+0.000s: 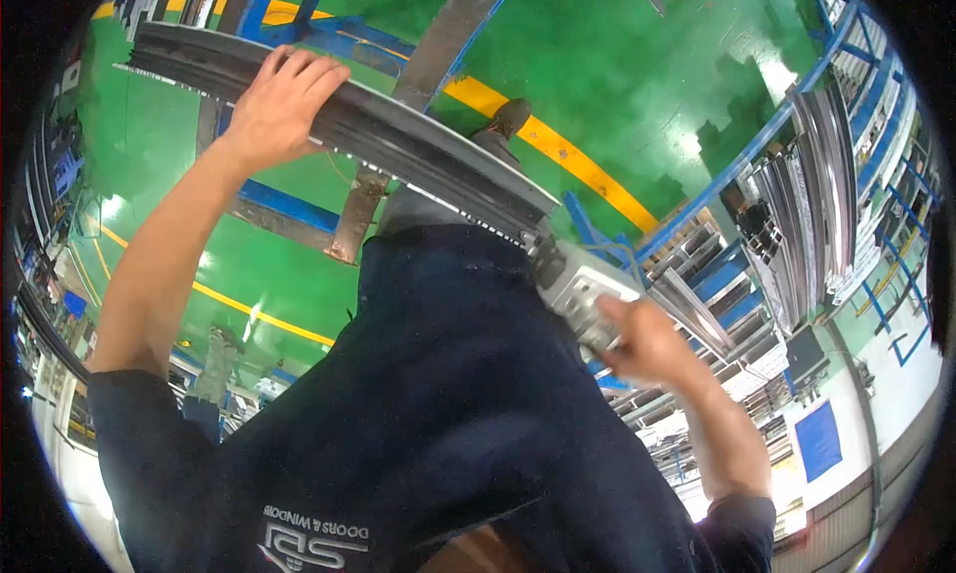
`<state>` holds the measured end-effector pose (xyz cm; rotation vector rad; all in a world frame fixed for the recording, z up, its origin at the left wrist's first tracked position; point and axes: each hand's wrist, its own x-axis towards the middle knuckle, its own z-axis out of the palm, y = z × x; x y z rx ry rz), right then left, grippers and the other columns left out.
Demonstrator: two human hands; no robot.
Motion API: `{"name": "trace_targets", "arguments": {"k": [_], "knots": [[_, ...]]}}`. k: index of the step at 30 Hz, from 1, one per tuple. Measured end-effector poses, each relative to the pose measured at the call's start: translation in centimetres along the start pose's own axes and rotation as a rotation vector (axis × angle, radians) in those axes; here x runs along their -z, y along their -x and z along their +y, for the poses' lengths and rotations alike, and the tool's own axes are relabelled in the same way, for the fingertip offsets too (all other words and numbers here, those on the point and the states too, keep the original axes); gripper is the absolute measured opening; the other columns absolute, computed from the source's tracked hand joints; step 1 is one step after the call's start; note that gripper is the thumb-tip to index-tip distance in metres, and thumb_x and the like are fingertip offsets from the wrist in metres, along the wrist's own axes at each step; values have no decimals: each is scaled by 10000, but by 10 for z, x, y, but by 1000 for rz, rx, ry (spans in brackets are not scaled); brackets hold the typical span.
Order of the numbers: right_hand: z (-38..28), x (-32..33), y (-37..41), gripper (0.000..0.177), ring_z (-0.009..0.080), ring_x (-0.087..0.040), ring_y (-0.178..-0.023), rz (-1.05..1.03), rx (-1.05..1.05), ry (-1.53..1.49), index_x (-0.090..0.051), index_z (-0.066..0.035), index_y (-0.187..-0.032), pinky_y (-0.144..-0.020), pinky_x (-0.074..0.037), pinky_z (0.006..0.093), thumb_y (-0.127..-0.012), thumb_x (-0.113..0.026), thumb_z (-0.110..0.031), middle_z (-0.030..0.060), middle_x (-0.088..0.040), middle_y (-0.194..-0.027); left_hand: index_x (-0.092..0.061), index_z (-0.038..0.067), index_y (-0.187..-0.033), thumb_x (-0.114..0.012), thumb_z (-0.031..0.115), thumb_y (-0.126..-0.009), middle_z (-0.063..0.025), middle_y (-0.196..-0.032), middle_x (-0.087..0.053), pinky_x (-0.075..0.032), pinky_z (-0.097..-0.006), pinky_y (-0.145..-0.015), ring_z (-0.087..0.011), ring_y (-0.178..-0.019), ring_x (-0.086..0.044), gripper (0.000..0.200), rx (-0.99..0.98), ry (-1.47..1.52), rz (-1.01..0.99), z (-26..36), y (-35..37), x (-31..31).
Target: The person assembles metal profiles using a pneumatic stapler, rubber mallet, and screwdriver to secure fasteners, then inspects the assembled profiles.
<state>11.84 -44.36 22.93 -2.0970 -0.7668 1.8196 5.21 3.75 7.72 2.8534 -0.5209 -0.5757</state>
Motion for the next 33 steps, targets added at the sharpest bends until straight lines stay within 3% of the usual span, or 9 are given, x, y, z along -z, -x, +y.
{"name": "trace_targets", "arguments": {"k": [8, 10, 11, 14, 18, 22, 24, 30, 33], "knots": [[1, 0, 4, 367, 460, -676, -871, 29, -156, -1, -629, -22, -1061, -778, -540, 530, -861, -787, -286, 253, -696, -854, -506, 81, -1354, -954, 300, -538, -113, -1336, -572, -355, -525, -1153, -326, -1268, -524, 956, -29, 28, 16, -4, -4, 6], [48, -14, 15, 376, 462, -673, -900, 148, 103, -75, -620, -19, -1069, -796, -533, 543, -901, -757, -327, 260, -694, -873, -513, 82, -1346, -954, 314, -541, -111, -1338, -577, -356, -522, -1151, -323, -1264, -528, 946, -63, 0, 56, -7, -4, 4], [42, 9, 24, 415, 453, -680, -942, -113, -182, -344, -634, -22, -1111, -823, -533, 535, -921, -734, -378, 272, -701, -926, -512, 83, -1346, -956, 314, -540, -109, -1334, -581, -357, -519, -1150, -320, -1263, -531, 949, -52, 10, 38, -5, -3, 5], [62, -32, 51, 420, 432, -697, -947, -31, -339, 76, -659, -27, -1133, -826, -541, 513, -910, -735, -376, 267, -715, -972, -519, 84, -1337, -961, 302, -533, -102, -1324, -591, -360, -510, -1145, -316, -1260, -539, 943, -63, 1, 54, -7, -7, 7], [70, -78, 65, 430, 430, -696, -981, 2, -509, 58, -675, -41, -1163, -856, -538, 486, -892, -748, -367, 274, -715, -1025, -520, 73, -1336, -966, 296, -531, -107, -1333, -592, -362, -510, -1141, -318, -1272, -537, 947, -59, -8, 7, -5, -7, 7], [77, -137, 47, 584, 401, -642, -1205, 441, -560, -610, -625, 41, -1306, -1021, -488, 436, -896, -743, -357, 285, -678, -1251, -527, 65, -1354, -946, 320, -581, -120, -1337, -588, -363, -516, -1136, -331, -1271, -532, 916, -53, -27, 16, -3, 0, 6], [63, -151, 35, 543, 425, -649, -1166, 633, -331, -557, -647, -1, -1289, -1003, -498, 459, -895, -738, -364, 282, -691, -1207, -519, 53, -1365, -946, 274, -584, -142, -1340, -584, -361, -518, -1142, -354, -1283, -527, 917, -66, -5, 25, 3, -4, 15], [22, -170, 26, 396, 439, -693, -969, 713, -314, -298, -679, -90, -1183, -839, -556, 505, -814, -723, -227, 238, -725, -993, -534, 53, -1335, -951, 234, -597, -141, -1304, -604, -400, -515, -1097, -363, -1254, -547, 867, -79, -2, 77, 4, 1, 16], [23, -167, 21, 258, 394, -726, -862, 562, -262, 56, -686, -119, -1042, -723, -570, 519, -786, -652, -112, 206, -727, -912, -530, 54, -1339, -952, 258, -609, -151, -1308, -601, -400, -517, -1089, -367, -1251, -547, 868, -93, -33, 149, 12, 2, 13]]}}
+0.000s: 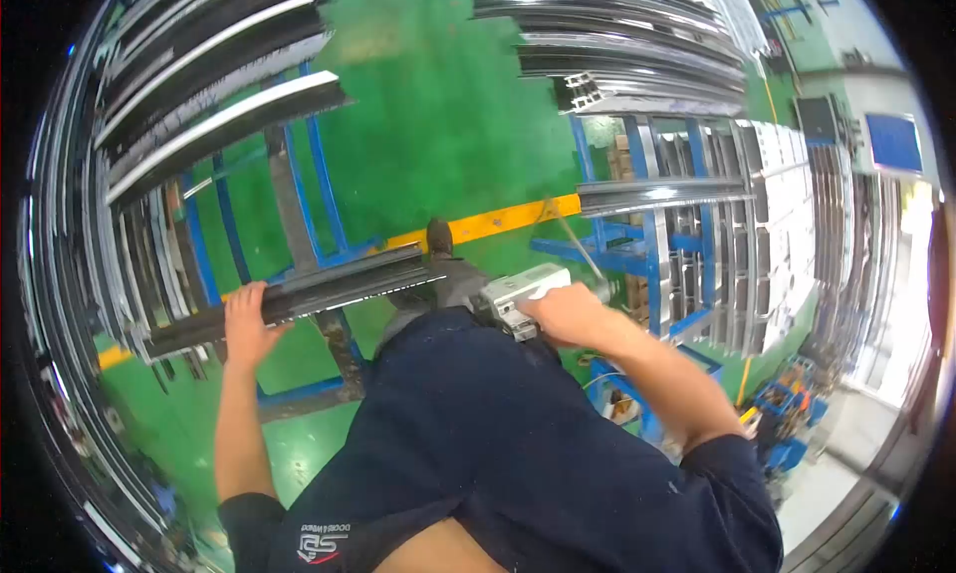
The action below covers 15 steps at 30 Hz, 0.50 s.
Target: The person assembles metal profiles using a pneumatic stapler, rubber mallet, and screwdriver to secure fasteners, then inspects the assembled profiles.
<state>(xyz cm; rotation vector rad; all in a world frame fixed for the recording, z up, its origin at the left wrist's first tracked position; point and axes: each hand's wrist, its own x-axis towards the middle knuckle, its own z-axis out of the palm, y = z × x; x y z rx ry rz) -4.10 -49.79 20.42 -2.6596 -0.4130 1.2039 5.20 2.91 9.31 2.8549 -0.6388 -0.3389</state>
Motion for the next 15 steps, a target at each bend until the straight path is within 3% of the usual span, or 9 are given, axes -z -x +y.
{"name": "trace_targets", "arguments": {"k": [1, 3, 7, 9, 11, 13, 15], "knots": [[4, 1, -11, 258, 394, -726, -862, 34, -11, -17, -686, -119, -1042, -723, -570, 519, -786, -652, -112, 206, -727, -912, -528, 53, -1344, -950, 273, -617, -155, -1312, -598, -400, -517, -1088, -368, -1250, -547, 868, 9, -23, 39, -1, 3, -3], [13, 3, -34, 300, 371, -734, -863, -206, 177, 324, -666, -129, -1084, -699, -575, 514, -784, -652, -121, 179, -735, -910, -520, 55, -1357, -943, 311, -636, -162, -1327, -590, -388, -530, -1110, -373, -1272, -538, 875, 17, -3, 51, -4, 6, -9], [18, -15, -40, 324, 366, -734, -892, -176, 120, 288, -663, -146, -1103, -719, -576, 505, -780, -651, -129, 145, -741, -916, -501, 46, -1408, -932, 378, -664, -185, -1377, -573, -372, -533, -1131, -395, -1300, -514, 922, -15, -1, 83, -16, 11, -24], [17, -45, -27, 313, 366, -729, -929, 20, 21, 48, -675, -162, -1093, -756, -574, 504, -784, -644, -125, 128, -743, -924, -506, 40, -1408, -934, 386, -661, -186, -1375, -574, -380, -527, -1117, -401, -1297, -512, 928, -12, 6, 32, -16, 10, -20], [16, -79, -18, 317, 381, -718, -958, 66, -71, -54, -668, -161, -1111, -796, -565, 519, -794, -668, -170, 133, -745, -977, -509, 30, -1403, -941, 335, -647, -185, -1357, -583, -397, -510, -1100, -398, -1287, -519, 922, 12, 2, 7, -15, 8, -18], [6, -128, -10, 349, 403, -700, -1001, 261, -202, -363, -661, -152, -1144, -843, -551, 537, -822, -713, -276, 168, -735, -1036, -514, 30, -1396, -940, 301, -654, -187, -1357, -587, -399, -509, -1099, -404, -1288, -518, 897, -14, 39, 9, -16, 9, -18], [-4, -182, -5, 398, 420, -679, -1051, 313, -333, -529, -674, -136, -1145, -892, -538, 545, -845, -739, -389, 194, -722, -1090, -470, 33, -1453, -916, 332, -692, -207, -1443, -538, -374, -530, -1135, -403, -1356, -478, 932, 31, 25, -53, -11, 9, -14]]}}
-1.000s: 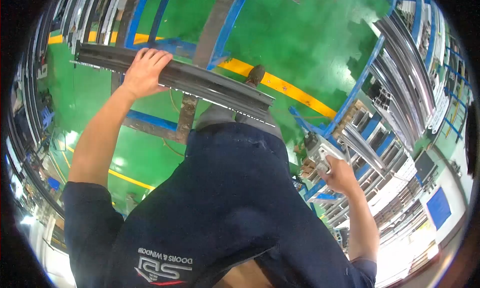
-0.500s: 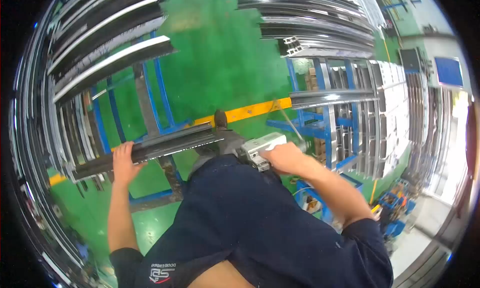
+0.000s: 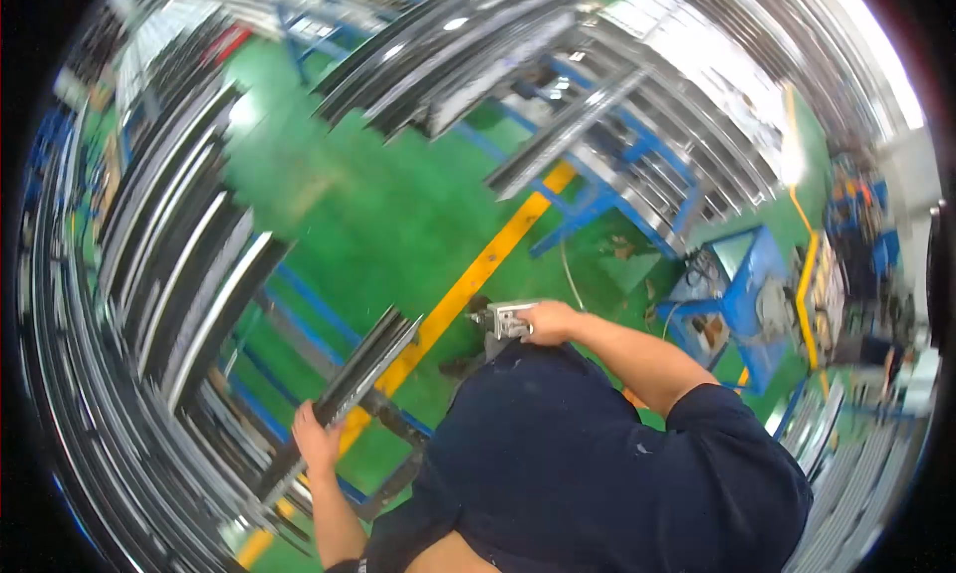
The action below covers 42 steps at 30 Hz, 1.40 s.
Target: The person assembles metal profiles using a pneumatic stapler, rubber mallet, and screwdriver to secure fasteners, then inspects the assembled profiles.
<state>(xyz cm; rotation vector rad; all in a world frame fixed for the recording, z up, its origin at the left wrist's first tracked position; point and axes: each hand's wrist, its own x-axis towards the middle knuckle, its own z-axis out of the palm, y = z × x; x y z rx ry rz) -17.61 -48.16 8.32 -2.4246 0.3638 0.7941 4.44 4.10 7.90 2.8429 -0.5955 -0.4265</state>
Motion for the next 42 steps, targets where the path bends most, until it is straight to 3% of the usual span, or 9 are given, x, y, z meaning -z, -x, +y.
{"name": "trace_targets", "arguments": {"k": [7, 9, 13, 15, 27, 29, 35, 37, 42], "knots": [[59, -63, 96, 562, 387, -683, -1118, 164, -510, -438, -712, -100, -1230, -952, -543, 486, -836, -764, -498, 202, -732, -1150, -306, 43, -1593, -777, 236, -836, -193, -1627, -345, -293, -570, -1189, -426, -1473, -337, 913, -27, -267, 451, 64, 32, -33], [108, -104, 123, 520, 290, -719, -809, 241, -569, -628, -706, -37, -1181, -738, -562, 428, -846, -796, -424, 190, -740, -940, -382, 32, -1558, -744, 143, -841, -201, -1521, -474, -317, -547, -1158, -421, -1395, -422, 810, -369, -27, 413, 119, 42, -29], [154, -149, 206, 370, 159, -577, -512, 315, -681, -1325, -702, -11, -1014, -487, -463, 367, -859, -834, -319, 86, -652, -678, -561, -31, -1380, -756, 91, -876, -172, -1198, -680, -493, -388, -937, -288, -1110, -637, 554, -259, 483, -535, 222, 32, -55], [183, -210, 235, 345, 158, -570, -520, 400, -746, -1325, -695, -20, -972, -477, -455, 370, -862, -835, -315, 71, -635, -666, -636, -38, -1279, -745, 156, -922, -131, -1120, -719, -524, -342, -835, -227, -985, -671, 420, -188, 961, -654, 226, 27, -144], [216, -379, 392, 466, 294, -732, -863, 751, -1293, -1685, -742, 35, -1041, -765, -567, 426, -805, -797, -363, 189, -751, -972, -677, -28, -1218, -720, 196, -943, -111, -1063, -733, -531, -335, -827, -217, -936, -679, 357, -180, 566, -985, 389, 58, -181], [250, -399, 396, 305, 184, -632, -558, 911, -1265, -1592, -725, 22, -879, -515, -498, 352, -826, -804, -269, 131, -713, -759, -685, -27, -1208, -715, 203, -947, -107, -1053, -736, -532, -334, -825, -216, -927, -680, 349, -171, 482, -1041, 419, 50, -181], [339, -276, 450, 420, 349, -733, -855, 933, -1260, -1019, -739, -27, -1050, -774, -571, 469, -821, -775, -376, 206, -751, -958, -703, -22, -1180, -704, 221, -957, -98, -1027, -742, -536, -331, -821, -211, -905, -684, 331, -147, 244, -1182, 501, 4, -196], [368, -227, 465, 398, 415, -713, -974, 968, -1212, -932, -734, -44, -1090, -856, -559, 510, -832, -759, -345, 243, -737, -1023, -717, -15, -1158, -679, 302, -972, -105, -987, -742, -539, -315, -797, -191, -838, -684, 369, -618, 208, -1009, 536, -27, -215], [447, -132, 478, 369, 408, -704, -1032, 917, -1267, -765, -693, -55, -1170, -894, -558, 505, -876, -701, -278, 241, -728, -1090, -715, -16, -1153, -682, 338, -963, -82, -983, -746, -528, -328, -789, -167, -856, -684, 403, -466, -95, -876, 650, -70, -230]]}}
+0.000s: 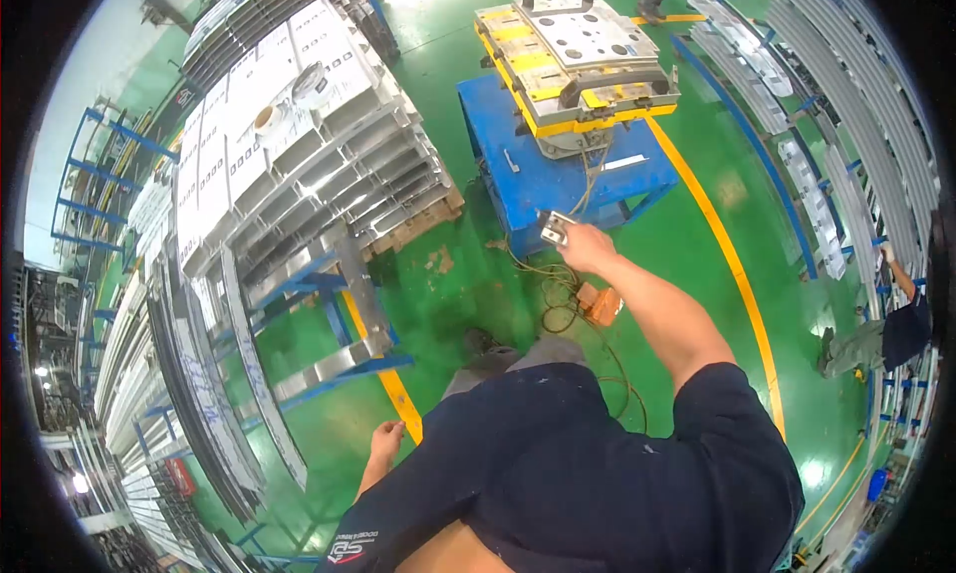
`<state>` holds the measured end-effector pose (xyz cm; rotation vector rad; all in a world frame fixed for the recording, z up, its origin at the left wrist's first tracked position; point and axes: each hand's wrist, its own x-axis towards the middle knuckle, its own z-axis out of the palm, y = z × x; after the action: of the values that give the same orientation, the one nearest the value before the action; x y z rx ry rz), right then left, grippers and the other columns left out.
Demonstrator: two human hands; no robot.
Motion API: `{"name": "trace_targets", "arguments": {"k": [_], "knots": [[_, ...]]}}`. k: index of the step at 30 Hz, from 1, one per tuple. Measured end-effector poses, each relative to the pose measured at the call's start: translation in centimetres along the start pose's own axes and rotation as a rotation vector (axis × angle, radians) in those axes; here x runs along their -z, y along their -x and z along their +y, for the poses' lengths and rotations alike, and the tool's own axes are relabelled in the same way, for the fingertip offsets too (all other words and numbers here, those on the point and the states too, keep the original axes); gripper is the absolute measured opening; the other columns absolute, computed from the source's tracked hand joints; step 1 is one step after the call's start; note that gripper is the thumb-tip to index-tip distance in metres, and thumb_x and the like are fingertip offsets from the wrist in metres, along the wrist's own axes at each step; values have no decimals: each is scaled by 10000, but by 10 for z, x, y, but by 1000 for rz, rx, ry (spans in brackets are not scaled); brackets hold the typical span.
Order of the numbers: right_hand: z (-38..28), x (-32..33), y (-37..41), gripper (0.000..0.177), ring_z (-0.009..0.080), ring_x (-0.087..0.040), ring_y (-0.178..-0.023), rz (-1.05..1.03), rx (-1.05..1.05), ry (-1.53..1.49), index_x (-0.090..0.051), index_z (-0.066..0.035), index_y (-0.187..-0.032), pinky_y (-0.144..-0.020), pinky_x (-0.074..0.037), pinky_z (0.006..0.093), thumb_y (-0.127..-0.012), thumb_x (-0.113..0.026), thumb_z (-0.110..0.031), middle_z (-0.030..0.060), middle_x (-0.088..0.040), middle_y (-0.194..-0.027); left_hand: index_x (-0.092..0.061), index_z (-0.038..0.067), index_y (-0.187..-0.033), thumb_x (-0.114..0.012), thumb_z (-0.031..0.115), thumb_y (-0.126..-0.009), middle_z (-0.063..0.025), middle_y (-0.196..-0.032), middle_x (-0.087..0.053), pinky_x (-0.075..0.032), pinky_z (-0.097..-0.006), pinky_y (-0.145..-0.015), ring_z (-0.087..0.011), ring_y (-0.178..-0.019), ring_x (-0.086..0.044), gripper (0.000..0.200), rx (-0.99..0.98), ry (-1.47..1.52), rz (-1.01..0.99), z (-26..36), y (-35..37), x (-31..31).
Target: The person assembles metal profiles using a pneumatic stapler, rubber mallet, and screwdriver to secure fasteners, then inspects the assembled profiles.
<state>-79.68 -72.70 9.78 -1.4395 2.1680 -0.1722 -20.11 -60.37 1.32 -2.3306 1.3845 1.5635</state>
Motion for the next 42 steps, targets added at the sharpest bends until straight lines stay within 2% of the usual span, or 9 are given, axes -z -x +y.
{"name": "trace_targets", "arguments": {"k": [8, 15, 22, 26, 27, 31, 38, 40, 42], "knots": [[-6, -24, -113, 298, 425, -720, -934, 72, 143, 161, -615, 43, -1143, -808, -566, 535, -914, -605, -146, 241, -734, -949, -717, -10, -1139, -680, 337, -972, -105, -943, -744, -527, -333, -813, -190, -859, -686, 387, -78, -124, 0, 77, -23, 43], [24, -108, -115, 205, 407, -733, -806, 87, 104, 94, -564, -18, -1093, -690, -554, 549, -964, -490, -160, 235, -725, -834, -717, -15, -1129, -685, 319, -972, -119, -961, -751, -531, -341, -836, -208, -889, -697, 370, -30, -120, -22, 88, -3, 26], [25, -156, -142, 232, 394, -721, -707, 120, 109, 25, -519, -49, -1104, -622, -556, 540, -917, -590, -168, 186, -712, -764, -705, -5, -1159, -670, 305, -986, -157, -1052, -757, -533, -365, -895, -254, -998, -723, 357, -7, -340, -254, 165, 9, 6], [-1, -131, -165, 395, 344, -731, -895, 65, -16, -4, -540, -54, -1174, -799, -545, 529, -913, -710, -296, 156, -735, -916, -699, -5, -1165, -671, 334, -991, -166, -1087, -756, -539, -370, -909, -274, -1036, -729, 381, -69, -321, -176, 214, -8, -14], [-3, -139, -173, 520, 351, -721, -964, 89, -54, -29, -522, -80, -1152, -850, -526, 529, -835, -817, -367, 162, -735, -975, -695, -3, -1174, -669, 338, -995, -169, -1101, -754, -541, -373, -915, -276, -1045, -729, 387, -97, -355, -170, 228, -9, -16], [8, -133, -170, 762, 340, -649, -1155, 129, -80, 93, -511, -84, -1302, -954, -492, 495, -754, -866, -477, 146, -683, -1208, -685, 4, -1207, -660, 336, -1001, -167, -1144, -748, -542, -381, -925, -287, -1052, -728, 391, -200, -313, -213, 254, -23, -17], [-3, -103, -127, 873, 336, -535, -1309, 44, -113, 10, -446, -76, -1459, -1018, -455, 504, -778, -863, -427, 167, -567, -1391, -685, -6, -1205, -674, 311, -996, -128, -1134, -751, -549, -363, -903, -254, -1024, -726, 380, -360, -393, -271, 218, -34, -3], [4, -110, -79, 856, 369, -488, -1340, 386, -25, -91, -414, -66, -1499, -1066, -428, 513, -831, -817, -420, 207, -503, -1446, -701, -9, -1185, -682, 299, -992, -112, -1095, -759, -549, -353, -885, -223, -986, -723, 364, -447, -438, -284, 205, -34, 6], [12, -130, -2, 807, 424, -489, -1318, 453, -90, -126, -426, -42, -1485, -1080, -428, 531, -869, -764, -437, 252, -471, -1459, -701, -7, -1191, -685, 298, -989, -114, -1102, -757, -546, -354, -893, -222, -997, -719, 366, -458, -439, -379, 197, -44, 4]]}}
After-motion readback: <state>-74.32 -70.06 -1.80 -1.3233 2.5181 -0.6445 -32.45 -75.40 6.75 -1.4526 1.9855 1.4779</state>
